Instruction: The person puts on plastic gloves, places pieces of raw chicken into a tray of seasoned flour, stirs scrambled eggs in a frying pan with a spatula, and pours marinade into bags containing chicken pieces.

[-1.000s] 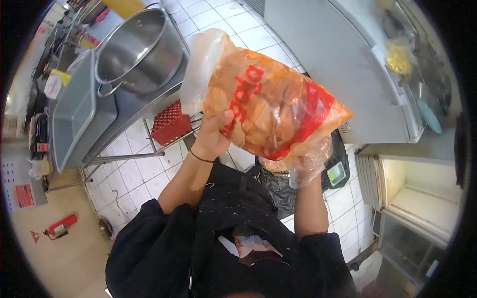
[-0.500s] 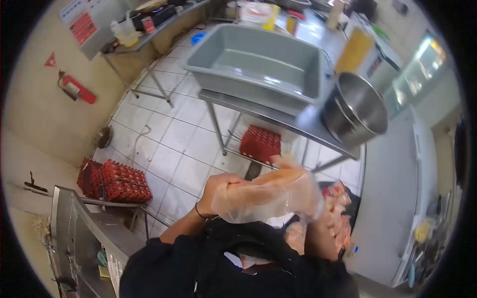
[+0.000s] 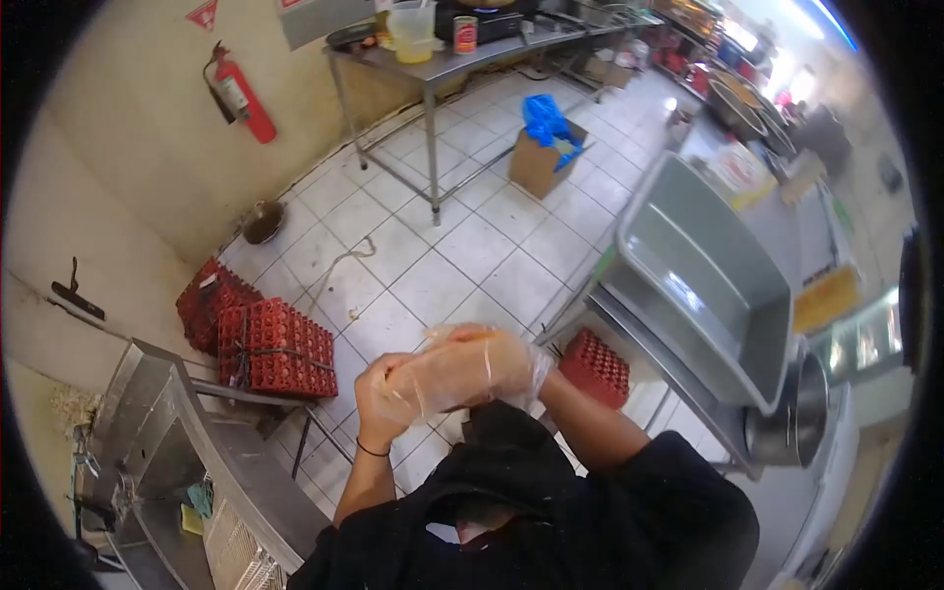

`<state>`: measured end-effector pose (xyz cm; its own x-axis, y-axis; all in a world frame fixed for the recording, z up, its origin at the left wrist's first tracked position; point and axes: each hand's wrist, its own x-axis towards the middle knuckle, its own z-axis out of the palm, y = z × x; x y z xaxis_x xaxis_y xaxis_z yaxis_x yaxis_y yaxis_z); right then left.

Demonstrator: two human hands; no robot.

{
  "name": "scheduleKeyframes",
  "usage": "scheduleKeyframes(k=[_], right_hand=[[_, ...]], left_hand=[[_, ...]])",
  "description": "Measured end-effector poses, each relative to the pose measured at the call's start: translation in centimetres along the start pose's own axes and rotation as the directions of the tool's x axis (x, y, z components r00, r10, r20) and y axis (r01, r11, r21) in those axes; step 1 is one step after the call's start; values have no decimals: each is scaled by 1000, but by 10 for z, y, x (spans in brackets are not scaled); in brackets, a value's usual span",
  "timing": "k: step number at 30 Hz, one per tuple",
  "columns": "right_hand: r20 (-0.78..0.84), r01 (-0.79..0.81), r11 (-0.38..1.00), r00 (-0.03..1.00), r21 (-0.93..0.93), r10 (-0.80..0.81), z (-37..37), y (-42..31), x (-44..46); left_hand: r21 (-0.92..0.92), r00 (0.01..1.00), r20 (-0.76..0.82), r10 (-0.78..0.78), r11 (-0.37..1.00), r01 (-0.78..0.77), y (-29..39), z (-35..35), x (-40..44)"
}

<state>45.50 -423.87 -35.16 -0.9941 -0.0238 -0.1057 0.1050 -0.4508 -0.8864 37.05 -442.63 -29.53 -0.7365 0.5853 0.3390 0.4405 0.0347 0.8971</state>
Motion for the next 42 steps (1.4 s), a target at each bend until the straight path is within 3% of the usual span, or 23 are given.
scheduleKeyframes(k=[1, 3, 4, 5, 7, 9, 12, 15, 16, 19, 21, 22, 24, 26, 28, 30, 33, 34, 35, 37, 38, 41, 42], right_hand=[[59, -76, 997, 995, 29, 74, -18, -3, 30], [180, -33, 959, 980, -283, 87, -32, -38, 86], [248, 106, 823, 968, -559, 44, -29, -59, 104], [363, 304, 693, 930, -653, -66, -30, -71, 134], [580, 671, 407, 741, -620, -337, -28, -85, 202], [413, 387, 678, 901, -625, -134, -4, -128, 221], [516, 446, 668, 850, -596, -107, -23, -132, 278], [412, 360, 475, 911, -803, 6, -56, -140, 322], [379, 343, 450, 925, -825, -10, -71, -148, 333], [312, 322, 307, 947, -896, -83, -138, -175, 346], [217, 265, 294, 958, -918, -186, -189, -170, 350], [144, 221, 323, 959, -920, -246, -221, -166, 356], [-167, -111, 338, 976, -935, -142, -256, -210, 339], [-176, -69, 233, 860, -970, -479, -309, -206, 319], [-238, -136, 196, 622, -971, -746, -353, -192, 294], [-525, -450, 304, 528, -839, -668, -374, -203, 273], [-640, -260, 585, 336, -768, -691, -448, -197, 256], [-724, -359, 633, 247, -686, -644, -440, -229, 260], [-720, -365, 622, 302, -693, -625, -448, -236, 259], [-680, -332, 594, 398, -733, -616, -478, -259, 268], [-543, -370, 404, 461, -837, -702, -483, -272, 273], [-447, -139, 462, 592, -876, -670, -529, -304, 288], [-321, 28, 486, 719, -873, -617, -551, -329, 297]], left_hand=[[36, 999, -37, -37, 999, 38, -8, -4, 13], [118, 988, -128, -81, 988, 97, -20, -9, 50], [99, 962, -254, -95, 987, 124, -20, -9, 65], [61, 931, -347, -112, 988, 141, -27, -15, 79], [-20, 865, -488, -116, 992, 122, -46, -32, 105], [-181, 693, -666, -276, 961, 209, -33, -28, 142], [50, 680, -724, -114, 975, 217, -46, -25, 180], [0, 669, -730, -140, 979, 205, -66, -16, 227], [82, 715, -695, -81, 978, 191, -78, -11, 246], [-57, 778, -504, -375, 913, 403, -100, 6, 309], [231, 917, -357, -177, 935, 271, -138, 19, 357], [142, 950, -235, -208, 959, 245, -152, 31, 386], [-62, 984, 33, -173, 983, 175, -182, 65, 431], [-134, 957, 291, -12, 990, 53, -195, 99, 485], [-122, 870, 477, 122, 990, -72, -195, 139, 536], [-184, 790, 573, 219, 973, -136, -196, 178, 572], [-296, 678, 672, 300, 947, -125, -182, 248, 623], [-293, 726, 581, 368, 927, -236, -177, 275, 633], [-271, 765, 494, 414, 909, -317, -171, 299, 633], [-171, 750, 596, 287, 958, -231, -165, 343, 645], [-117, 729, 649, 218, 975, -187, -164, 359, 649], [-236, 874, 376, 307, 944, -230, -171, 389, 668], [-189, 921, 287, 262, 959, -214, -179, 397, 674]])
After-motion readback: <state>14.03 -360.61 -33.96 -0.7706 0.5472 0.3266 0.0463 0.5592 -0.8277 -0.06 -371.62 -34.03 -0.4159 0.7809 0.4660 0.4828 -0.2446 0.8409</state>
